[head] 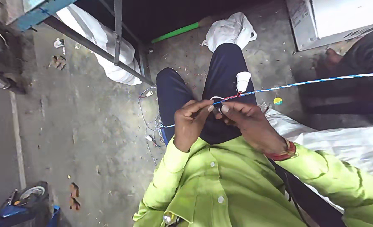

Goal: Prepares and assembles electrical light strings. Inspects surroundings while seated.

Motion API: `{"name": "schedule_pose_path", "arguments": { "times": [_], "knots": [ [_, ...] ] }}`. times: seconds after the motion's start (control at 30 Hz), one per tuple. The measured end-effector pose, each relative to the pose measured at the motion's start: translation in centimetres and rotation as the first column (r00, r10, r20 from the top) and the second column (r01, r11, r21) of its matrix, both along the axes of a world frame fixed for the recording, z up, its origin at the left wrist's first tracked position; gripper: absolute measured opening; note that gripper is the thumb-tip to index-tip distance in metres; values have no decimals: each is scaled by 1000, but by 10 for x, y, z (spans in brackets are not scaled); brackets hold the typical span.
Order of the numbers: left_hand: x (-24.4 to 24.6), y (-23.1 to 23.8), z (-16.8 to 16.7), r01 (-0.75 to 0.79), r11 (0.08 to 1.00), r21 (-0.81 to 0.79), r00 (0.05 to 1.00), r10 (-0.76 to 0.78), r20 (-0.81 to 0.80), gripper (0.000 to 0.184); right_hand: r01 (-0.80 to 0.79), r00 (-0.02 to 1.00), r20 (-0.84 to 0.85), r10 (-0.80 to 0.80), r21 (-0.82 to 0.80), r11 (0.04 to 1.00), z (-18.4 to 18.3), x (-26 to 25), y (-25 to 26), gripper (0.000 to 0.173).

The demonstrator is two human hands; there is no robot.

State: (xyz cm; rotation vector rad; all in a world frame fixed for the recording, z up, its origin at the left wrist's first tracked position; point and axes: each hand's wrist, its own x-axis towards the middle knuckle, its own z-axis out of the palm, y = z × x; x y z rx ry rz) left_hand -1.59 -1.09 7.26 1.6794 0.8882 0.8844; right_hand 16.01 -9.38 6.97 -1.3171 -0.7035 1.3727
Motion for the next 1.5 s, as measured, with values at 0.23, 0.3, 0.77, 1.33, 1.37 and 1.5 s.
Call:
{"name": "schedule_pose_path", "arguments": {
  "times": [0.23, 0.3, 0.77, 1.33, 1.37, 1.5],
  "knots": [
    [-3, -10, 0, 12, 996, -89, 999, -8, 36, 32, 26, 996, -83, -23, 40, 999, -6, -7, -8, 23],
    [-5, -8, 0, 36, 989, -142, 999, -32, 33, 35, 10, 999, -52, -7, 67, 998, -9, -7, -9, 23],
    [-5, -10, -10, -5, 999, -39, 998, 2, -66, 17, -145, 953, 288, 98, 149, 978, -14, 2, -13, 22],
    [-2, -19, -27, 58, 998, 36, 997, -56, -61, 12, -474, 755, 514, 406, 0, 881, 19, 29, 20, 96],
    [-1, -21, -28, 23, 994, 107, 995, -12, -100, 10, -476, 719, 557, 416, -42, 878, 19, 29, 20, 93],
    [6, -25, -31, -124, 858, 499, 962, 226, -151, 11, -463, 636, 681, 363, -40, 886, 10, 26, 17, 79]
  ]
}}
